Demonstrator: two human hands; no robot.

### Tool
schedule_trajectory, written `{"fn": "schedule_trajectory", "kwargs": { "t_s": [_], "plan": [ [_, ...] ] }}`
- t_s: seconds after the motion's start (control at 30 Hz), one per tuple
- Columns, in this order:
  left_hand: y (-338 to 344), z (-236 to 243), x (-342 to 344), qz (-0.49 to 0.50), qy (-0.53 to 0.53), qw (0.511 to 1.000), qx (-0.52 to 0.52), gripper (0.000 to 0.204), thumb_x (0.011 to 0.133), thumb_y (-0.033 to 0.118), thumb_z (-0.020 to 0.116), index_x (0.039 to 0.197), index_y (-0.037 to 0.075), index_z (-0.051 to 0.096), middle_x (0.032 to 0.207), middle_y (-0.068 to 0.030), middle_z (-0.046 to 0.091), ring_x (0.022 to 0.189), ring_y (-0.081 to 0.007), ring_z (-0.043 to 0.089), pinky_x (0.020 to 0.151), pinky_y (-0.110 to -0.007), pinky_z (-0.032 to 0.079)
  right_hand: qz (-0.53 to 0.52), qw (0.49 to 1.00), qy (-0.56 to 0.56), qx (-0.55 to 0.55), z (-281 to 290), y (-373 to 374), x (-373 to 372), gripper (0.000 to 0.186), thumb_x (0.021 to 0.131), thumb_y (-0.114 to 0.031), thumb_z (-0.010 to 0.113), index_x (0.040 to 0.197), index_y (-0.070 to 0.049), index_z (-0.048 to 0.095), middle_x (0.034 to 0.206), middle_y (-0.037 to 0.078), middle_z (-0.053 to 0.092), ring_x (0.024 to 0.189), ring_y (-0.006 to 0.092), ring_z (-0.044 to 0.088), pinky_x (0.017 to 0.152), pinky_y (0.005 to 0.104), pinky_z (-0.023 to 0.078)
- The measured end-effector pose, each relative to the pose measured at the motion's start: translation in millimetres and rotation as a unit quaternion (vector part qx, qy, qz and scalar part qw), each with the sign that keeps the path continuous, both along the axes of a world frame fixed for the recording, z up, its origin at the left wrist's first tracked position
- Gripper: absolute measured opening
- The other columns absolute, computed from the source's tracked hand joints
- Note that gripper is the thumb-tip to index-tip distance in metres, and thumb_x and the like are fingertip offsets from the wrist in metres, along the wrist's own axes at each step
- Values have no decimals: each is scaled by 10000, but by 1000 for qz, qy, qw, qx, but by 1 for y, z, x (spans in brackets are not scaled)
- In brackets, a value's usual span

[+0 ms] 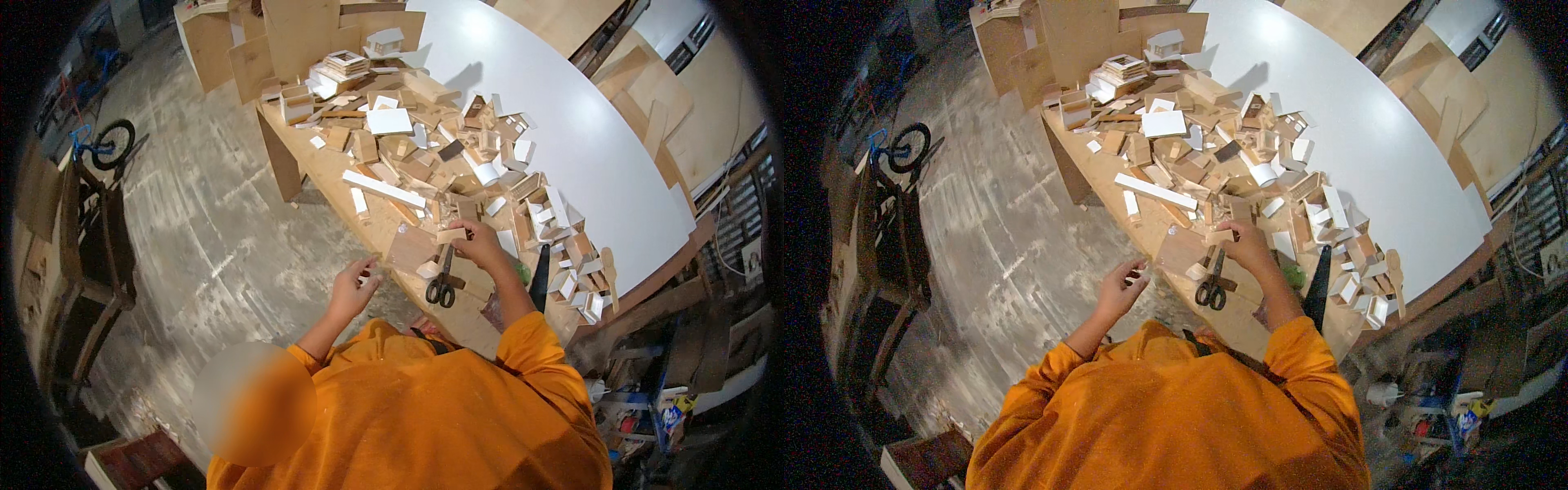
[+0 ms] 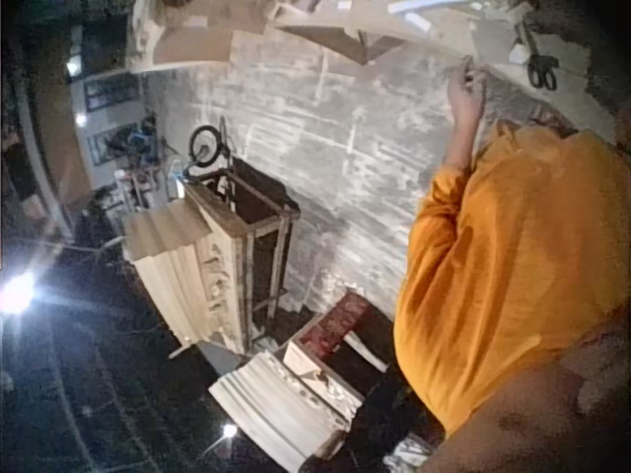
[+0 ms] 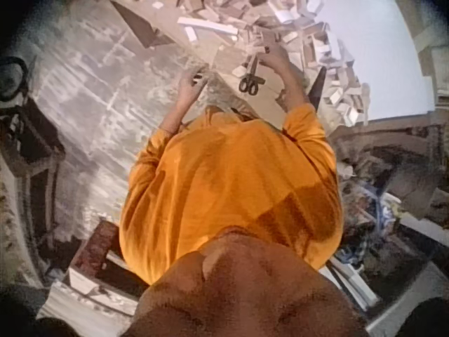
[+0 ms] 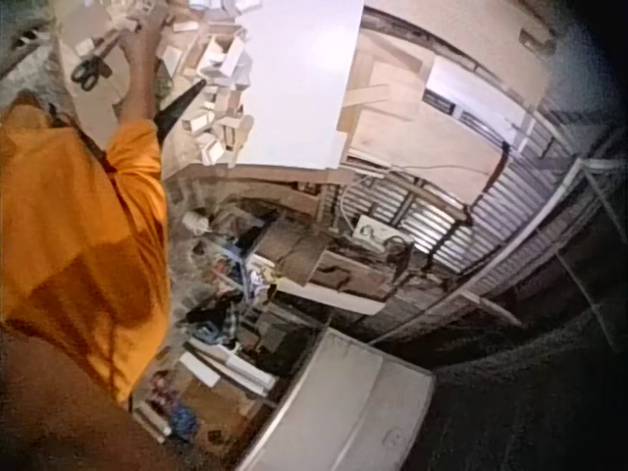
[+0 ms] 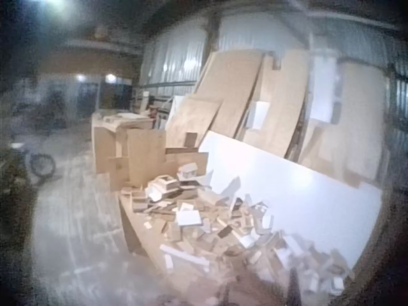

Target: The person constructs a small model by applying adhesive from a container to small wooden pieces, joining them together, and using scissors to cut and hold components.

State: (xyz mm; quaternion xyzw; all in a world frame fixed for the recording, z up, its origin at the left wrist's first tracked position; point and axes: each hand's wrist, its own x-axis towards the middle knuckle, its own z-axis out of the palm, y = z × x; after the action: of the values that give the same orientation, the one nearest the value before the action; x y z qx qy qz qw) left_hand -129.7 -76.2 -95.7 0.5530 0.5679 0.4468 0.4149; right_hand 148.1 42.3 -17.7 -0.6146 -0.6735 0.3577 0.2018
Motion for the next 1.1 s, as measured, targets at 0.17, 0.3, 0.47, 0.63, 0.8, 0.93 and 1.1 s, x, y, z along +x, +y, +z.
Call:
{"fn": "schedule_trajectory", "kwargs": {
  "t_s": [0.17, 0.3, 0.47, 0.63, 0.8, 0.93, 1.1],
  "plan": [
    [18, 13, 13, -23, 11, 999, -39, 405, 838, 185, 663, 1218, 55, 614, 897, -113, 674, 725, -231, 644, 683, -330, 514, 26, 996, -56, 57, -6, 0, -3, 290, 729, -100, 714, 1017, -82, 699, 738, 51, 653, 662, 148, 619, 639, 294, 509],
    [27, 1, 22, -8, 1, 1000, -17, 341, 844, 186, 655, 1148, 32, 633, 814, -108, 680, 708, -223, 652, 675, -327, 514, 39, 988, -118, 87, 3, -4, -9, 318, 701, -137, 724, 1014, -97, 695, 729, 80, 645, 668, 182, 620, 664, 319, 502],
    [37, -30, 28, -4, -77, 997, -15, 282, 844, 187, 656, 1073, 25, 638, 772, -111, 675, 702, -211, 653, 654, -328, 506, 40, 985, -130, 109, 3, -4, -7, 316, 685, -138, 725, 995, -85, 690, 731, 81, 639, 668, 190, 613, 647, 323, 491],
    [33, -17, 26, -3, -7, 1000, -23, 265, 850, 209, 655, 1046, 31, 636, 745, -110, 667, 671, -222, 645, 629, -335, 497, 29, 993, -95, 64, 2, -4, -2, 323, 693, -151, 734, 1005, -79, 690, 748, 83, 642, 669, 183, 619, 647, 318, 494],
    [36, -4, 25, -14, 31, 998, -60, 163, 879, 193, 660, 957, 52, 635, 770, -35, 656, 698, -117, 611, 623, -272, 496, 15, 995, -99, 22, 4, 2, -7, 304, 762, -259, 741, 960, -31, 699, 682, 88, 635, 595, 188, 619, 614, 337, 504],
    [45, -26, 28, 9, -9, 998, -58, 244, 847, 270, 669, 938, 48, 624, 710, -97, 672, 659, -230, 660, 611, -342, 496, 19, 972, -230, 52, 8, 12, -12, 452, 791, -463, 699, 811, -12, 714, 641, 128, 644, 610, 244, 647, 618, 387, 513],
    [46, -10, 28, 4, 0, 997, -71, 217, 833, 237, 685, 880, 40, 606, 691, -90, 665, 645, -213, 657, 597, -327, 492, -11, 941, -329, 77, 7, 14, -17, 646, 758, -647, 638, 697, -7, 707, 707, 197, 669, 699, 336, 665, 671, 428, 521]
  ]
}}
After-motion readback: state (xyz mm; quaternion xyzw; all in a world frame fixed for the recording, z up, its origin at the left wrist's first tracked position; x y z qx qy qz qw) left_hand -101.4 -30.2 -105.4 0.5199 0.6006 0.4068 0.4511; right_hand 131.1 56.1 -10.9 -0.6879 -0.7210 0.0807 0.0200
